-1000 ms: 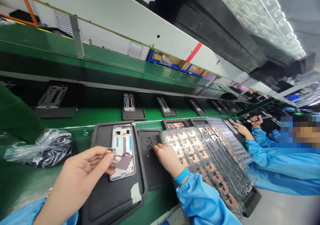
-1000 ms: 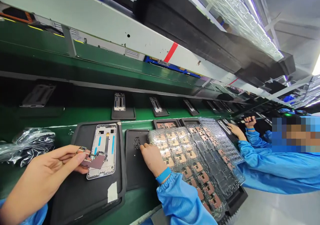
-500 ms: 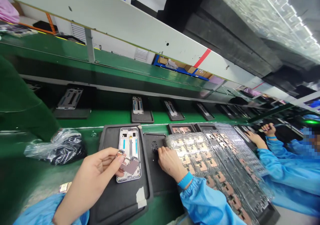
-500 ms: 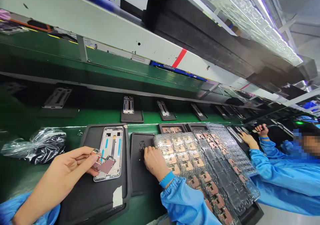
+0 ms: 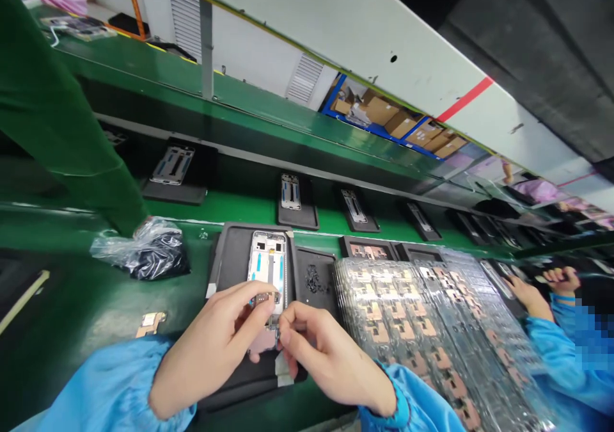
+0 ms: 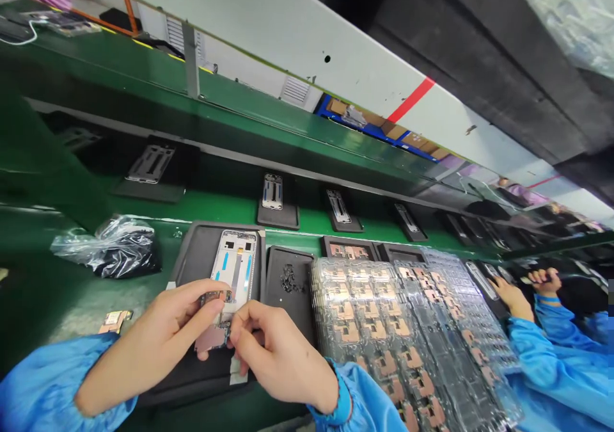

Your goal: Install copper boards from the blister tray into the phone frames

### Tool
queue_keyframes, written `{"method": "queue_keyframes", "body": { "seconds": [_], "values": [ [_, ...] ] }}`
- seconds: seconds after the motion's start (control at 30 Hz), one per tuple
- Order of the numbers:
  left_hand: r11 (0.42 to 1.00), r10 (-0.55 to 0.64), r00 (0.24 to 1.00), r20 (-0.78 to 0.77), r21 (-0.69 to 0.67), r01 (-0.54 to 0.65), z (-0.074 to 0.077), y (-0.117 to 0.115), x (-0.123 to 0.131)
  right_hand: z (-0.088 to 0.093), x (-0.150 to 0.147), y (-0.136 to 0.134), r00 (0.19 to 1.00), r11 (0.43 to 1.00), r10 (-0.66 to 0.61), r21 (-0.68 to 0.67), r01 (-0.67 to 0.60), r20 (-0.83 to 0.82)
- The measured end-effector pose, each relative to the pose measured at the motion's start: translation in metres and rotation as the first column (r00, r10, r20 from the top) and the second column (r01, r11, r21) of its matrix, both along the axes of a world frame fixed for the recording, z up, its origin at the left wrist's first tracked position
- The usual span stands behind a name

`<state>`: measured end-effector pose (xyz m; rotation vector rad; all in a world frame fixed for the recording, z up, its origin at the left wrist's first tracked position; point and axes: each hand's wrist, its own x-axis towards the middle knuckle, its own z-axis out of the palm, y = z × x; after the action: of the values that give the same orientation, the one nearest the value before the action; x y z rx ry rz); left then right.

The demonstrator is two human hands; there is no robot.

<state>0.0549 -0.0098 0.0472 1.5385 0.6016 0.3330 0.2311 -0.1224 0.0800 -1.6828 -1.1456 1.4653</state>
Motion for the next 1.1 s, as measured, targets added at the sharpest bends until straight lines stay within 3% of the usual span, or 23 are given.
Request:
{"method": "queue_keyframes", "body": {
  "seconds": [0.23, 0.8, 0.97, 1.1],
  "values": [
    [1.0, -0.009, 0.999, -0.032, 0.005, 0.009, 0.0, 0.003, 0.0, 0.002, 0.001, 0.0, 1.0, 1.0, -0.012, -0.026, 0.012, -0.022],
    [0.998, -0.034, 0.999, -0.025, 0.047, 0.035, 0.0, 0.002, 0.002, -0.002, -0.009, 0.001, 0.941, 0.991, -0.008, 0.13, -0.039, 0.338],
    [0.999, 0.016, 1.0, 0.005, 0.049, -0.016, -0.003, 0.0, 0.003, -0.014, -0.018, -0.001, 0.936, 0.965, -0.161, 0.248, 0.083, 0.313],
    [0.986, 0.099, 0.994, 0.043, 0.129, -0.104, -0.007, -0.003, 0.004, -0.017, -0.022, -0.001, 0.902, 0.93, -0.257, 0.343, 0.133, 0.346]
  ]
}}
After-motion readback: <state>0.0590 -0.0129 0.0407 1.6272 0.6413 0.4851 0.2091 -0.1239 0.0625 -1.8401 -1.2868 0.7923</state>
